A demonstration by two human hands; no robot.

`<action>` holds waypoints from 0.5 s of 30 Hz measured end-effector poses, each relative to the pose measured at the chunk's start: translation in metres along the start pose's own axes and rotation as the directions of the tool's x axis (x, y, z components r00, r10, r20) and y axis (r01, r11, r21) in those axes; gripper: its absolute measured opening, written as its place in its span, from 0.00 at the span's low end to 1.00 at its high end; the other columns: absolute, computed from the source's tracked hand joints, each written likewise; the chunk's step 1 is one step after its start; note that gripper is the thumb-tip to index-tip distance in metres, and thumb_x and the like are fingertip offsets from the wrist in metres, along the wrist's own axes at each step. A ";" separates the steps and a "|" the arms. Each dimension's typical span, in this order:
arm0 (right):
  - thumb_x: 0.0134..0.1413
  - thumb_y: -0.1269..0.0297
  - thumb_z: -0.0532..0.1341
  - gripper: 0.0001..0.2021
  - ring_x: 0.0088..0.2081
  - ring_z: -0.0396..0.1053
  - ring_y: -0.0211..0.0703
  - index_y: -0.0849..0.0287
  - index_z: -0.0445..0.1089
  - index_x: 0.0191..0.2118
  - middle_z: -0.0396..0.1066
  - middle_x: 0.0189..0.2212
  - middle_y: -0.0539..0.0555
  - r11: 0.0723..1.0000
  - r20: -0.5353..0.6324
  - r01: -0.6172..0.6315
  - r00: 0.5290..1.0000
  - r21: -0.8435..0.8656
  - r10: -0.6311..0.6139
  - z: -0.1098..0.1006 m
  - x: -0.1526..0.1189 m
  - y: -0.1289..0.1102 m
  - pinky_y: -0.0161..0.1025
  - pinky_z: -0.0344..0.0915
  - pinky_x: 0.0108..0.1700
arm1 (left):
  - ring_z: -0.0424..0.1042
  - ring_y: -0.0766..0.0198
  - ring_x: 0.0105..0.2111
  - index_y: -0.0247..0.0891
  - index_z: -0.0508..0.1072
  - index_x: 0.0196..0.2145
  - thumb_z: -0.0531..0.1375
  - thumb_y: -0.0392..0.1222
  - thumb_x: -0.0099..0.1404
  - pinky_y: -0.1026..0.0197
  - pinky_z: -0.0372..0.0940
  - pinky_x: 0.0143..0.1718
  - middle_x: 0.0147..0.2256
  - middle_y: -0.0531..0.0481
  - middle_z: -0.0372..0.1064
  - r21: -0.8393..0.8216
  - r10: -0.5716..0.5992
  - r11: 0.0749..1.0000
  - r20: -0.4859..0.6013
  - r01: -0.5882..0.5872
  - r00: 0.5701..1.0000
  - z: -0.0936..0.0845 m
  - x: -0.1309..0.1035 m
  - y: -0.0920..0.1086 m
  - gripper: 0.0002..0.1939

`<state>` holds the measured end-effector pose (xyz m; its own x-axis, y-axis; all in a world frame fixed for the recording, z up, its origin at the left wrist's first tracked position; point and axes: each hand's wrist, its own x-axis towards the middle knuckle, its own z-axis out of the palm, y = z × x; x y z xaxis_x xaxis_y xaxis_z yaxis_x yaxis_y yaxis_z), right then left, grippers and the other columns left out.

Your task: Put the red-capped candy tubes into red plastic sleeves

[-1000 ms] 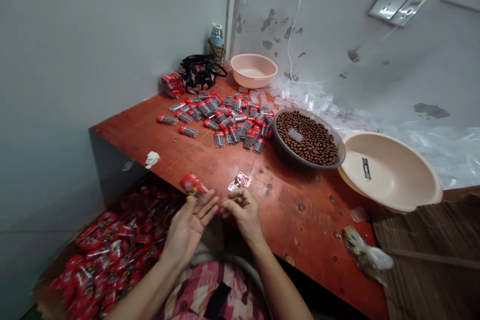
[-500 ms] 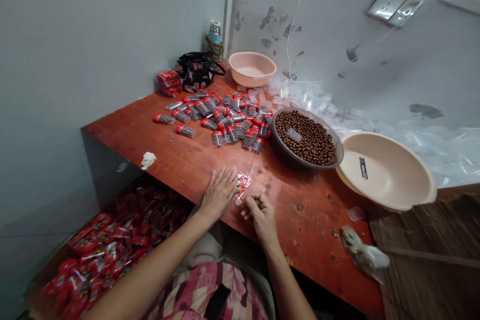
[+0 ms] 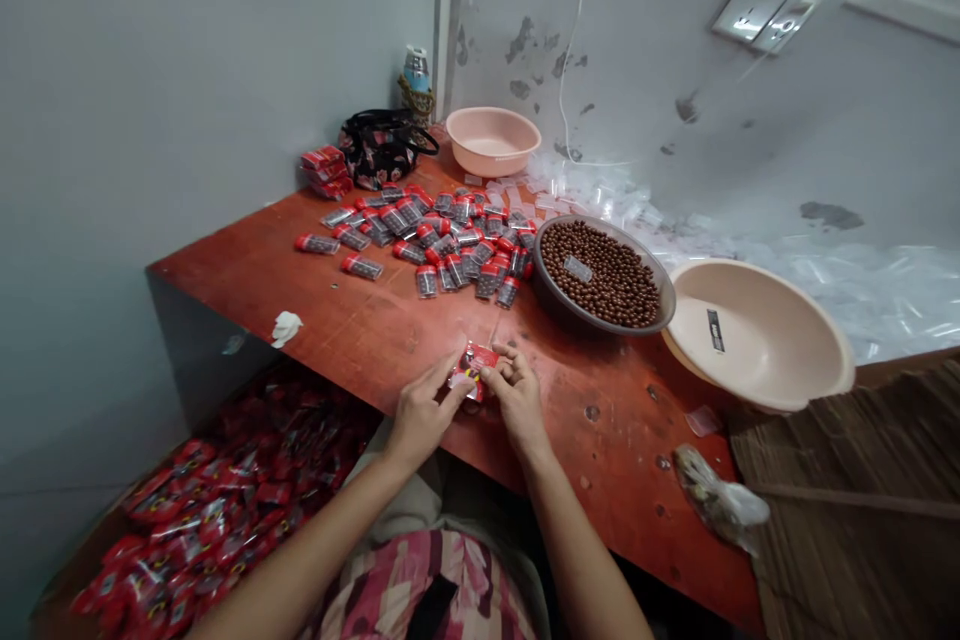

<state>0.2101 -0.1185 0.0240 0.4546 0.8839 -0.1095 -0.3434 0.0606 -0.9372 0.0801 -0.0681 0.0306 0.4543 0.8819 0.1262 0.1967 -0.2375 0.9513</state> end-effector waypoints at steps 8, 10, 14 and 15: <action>0.40 0.62 0.63 0.16 0.18 0.61 0.33 0.59 0.65 0.39 0.66 0.19 0.45 0.973 0.312 -0.083 0.939 -0.214 0.148 -0.004 0.022 -0.012 0.30 0.59 0.21 | 0.72 0.61 0.28 0.32 0.76 0.28 0.62 0.46 0.50 0.63 0.66 0.31 0.28 0.44 0.73 -0.420 -0.412 0.739 0.336 0.527 0.847 -0.013 0.003 0.002 0.13; 0.43 0.58 0.61 0.13 0.20 0.64 0.36 0.60 0.67 0.35 0.68 0.20 0.48 0.912 0.233 0.017 0.969 -0.410 0.087 -0.003 0.041 -0.017 0.32 0.60 0.23 | 0.71 0.63 0.25 0.32 0.76 0.25 0.63 0.46 0.49 0.64 0.65 0.29 0.24 0.46 0.72 -0.418 -0.420 0.769 0.240 0.483 0.875 -0.013 0.002 -0.002 0.12; 0.49 0.50 0.53 0.19 0.33 0.69 0.48 0.61 0.69 0.36 0.72 0.30 0.58 0.496 -0.006 0.109 0.975 -0.861 -0.223 -0.002 0.089 -0.030 0.41 0.62 0.36 | 0.68 0.65 0.20 0.31 0.74 0.20 0.64 0.46 0.47 0.63 0.64 0.25 0.19 0.49 0.70 -0.458 -0.439 0.776 0.101 0.434 0.893 -0.010 -0.011 -0.004 0.13; 0.49 0.50 0.52 0.21 0.36 0.69 0.51 0.63 0.68 0.39 0.72 0.33 0.61 0.387 -0.037 0.070 0.964 -0.919 -0.262 0.000 0.101 -0.030 0.43 0.61 0.38 | 0.68 0.64 0.19 0.31 0.74 0.19 0.64 0.47 0.46 0.63 0.64 0.24 0.18 0.49 0.69 -0.493 -0.462 0.751 0.083 0.439 0.883 -0.009 -0.015 -0.004 0.13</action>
<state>0.2670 -0.0309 0.0412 0.5589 0.8193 0.1275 0.6543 -0.3413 -0.6748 0.0649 -0.0767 0.0276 0.3823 0.8547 -0.3513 -0.0809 0.4096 0.9087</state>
